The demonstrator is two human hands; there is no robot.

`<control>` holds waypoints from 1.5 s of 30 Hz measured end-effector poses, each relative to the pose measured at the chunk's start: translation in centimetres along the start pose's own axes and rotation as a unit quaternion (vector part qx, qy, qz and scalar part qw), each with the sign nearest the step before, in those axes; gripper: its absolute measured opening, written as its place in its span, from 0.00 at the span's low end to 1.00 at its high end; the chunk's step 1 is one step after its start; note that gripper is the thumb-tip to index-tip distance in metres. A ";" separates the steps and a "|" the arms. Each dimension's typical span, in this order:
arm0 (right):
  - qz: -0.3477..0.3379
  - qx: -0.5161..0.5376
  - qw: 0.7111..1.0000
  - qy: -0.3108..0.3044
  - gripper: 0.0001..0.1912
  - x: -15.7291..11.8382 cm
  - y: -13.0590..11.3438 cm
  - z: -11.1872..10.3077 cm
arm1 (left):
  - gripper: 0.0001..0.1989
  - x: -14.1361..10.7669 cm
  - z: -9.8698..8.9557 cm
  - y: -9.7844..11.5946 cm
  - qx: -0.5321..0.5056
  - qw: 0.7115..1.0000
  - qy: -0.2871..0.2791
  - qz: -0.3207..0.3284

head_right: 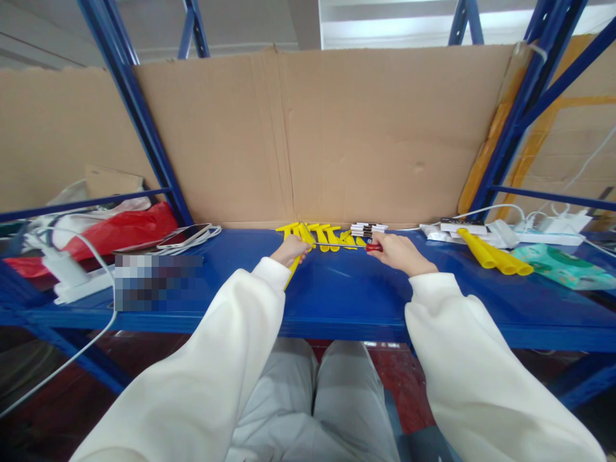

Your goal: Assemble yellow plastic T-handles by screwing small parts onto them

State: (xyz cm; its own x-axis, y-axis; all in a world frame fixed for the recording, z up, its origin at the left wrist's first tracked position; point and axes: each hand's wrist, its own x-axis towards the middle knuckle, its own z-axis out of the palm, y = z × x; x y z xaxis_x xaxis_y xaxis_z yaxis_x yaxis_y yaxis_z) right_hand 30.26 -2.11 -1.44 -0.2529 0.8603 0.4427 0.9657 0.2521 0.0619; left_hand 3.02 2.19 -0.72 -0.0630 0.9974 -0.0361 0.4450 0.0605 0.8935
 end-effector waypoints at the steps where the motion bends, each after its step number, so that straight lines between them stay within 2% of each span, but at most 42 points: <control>1: -0.002 0.005 1.000 -0.007 0.08 -0.1 -0.1 -0.1 | 0.08 0.0 0.0 0.0 0.000 1.000 0.000 0.001; 4: -0.017 0.030 0.999 -0.018 0.12 -0.2 -0.2 -0.3 | 0.08 0.0 0.0 0.0 -0.002 1.000 0.008 0.005; 8: -0.001 0.055 0.998 -0.014 0.07 0.0 -0.1 0.1 | 0.10 -0.1 0.0 0.1 0.004 1.000 0.009 0.002; 13: 0.015 0.044 0.999 -0.008 0.08 0.1 0.3 0.6 | 0.11 -0.3 0.1 0.2 0.008 1.000 0.007 0.005; 19: -0.010 0.094 0.995 -0.045 0.10 -0.1 0.3 0.1 | 0.09 -0.5 0.0 0.2 0.014 1.000 0.010 0.007; 22: -0.014 0.123 0.991 -0.042 0.09 0.0 0.2 0.2 | 0.10 -0.4 -0.1 0.2 0.013 1.000 0.007 0.004; 28: -0.003 0.084 0.996 -0.006 0.08 0.1 0.9 0.9 | 0.08 0.0 -0.1 0.0 0.023 1.000 0.002 0.020; 35: -0.025 0.129 0.990 -0.047 0.11 0.0 0.7 0.5 | 0.06 0.3 0.0 -0.1 0.028 0.999 0.008 0.014; 40: 0.007 0.103 0.995 -0.012 0.09 0.1 0.8 1.0 | 0.09 0.0 0.1 0.0 0.033 0.999 0.005 0.014; 42: 0.002 0.091 0.996 -0.002 0.09 0.2 1.0 1.1 | 0.10 -0.1 0.1 0.1 0.031 0.999 0.005 0.013; 45: -0.024 0.104 0.994 -0.019 0.10 0.1 1.1 1.0 | 0.09 -0.1 0.1 0.0 0.023 1.000 0.007 0.012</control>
State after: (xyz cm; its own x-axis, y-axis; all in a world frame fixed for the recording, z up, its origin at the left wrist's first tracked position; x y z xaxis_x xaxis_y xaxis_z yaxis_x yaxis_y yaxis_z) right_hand 31.23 -1.29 -2.19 -0.3034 0.8602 0.4098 0.9209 0.3752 -0.1059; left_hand 3.10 2.13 -0.71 -0.0633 0.9980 -0.0084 0.4875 0.0382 0.8723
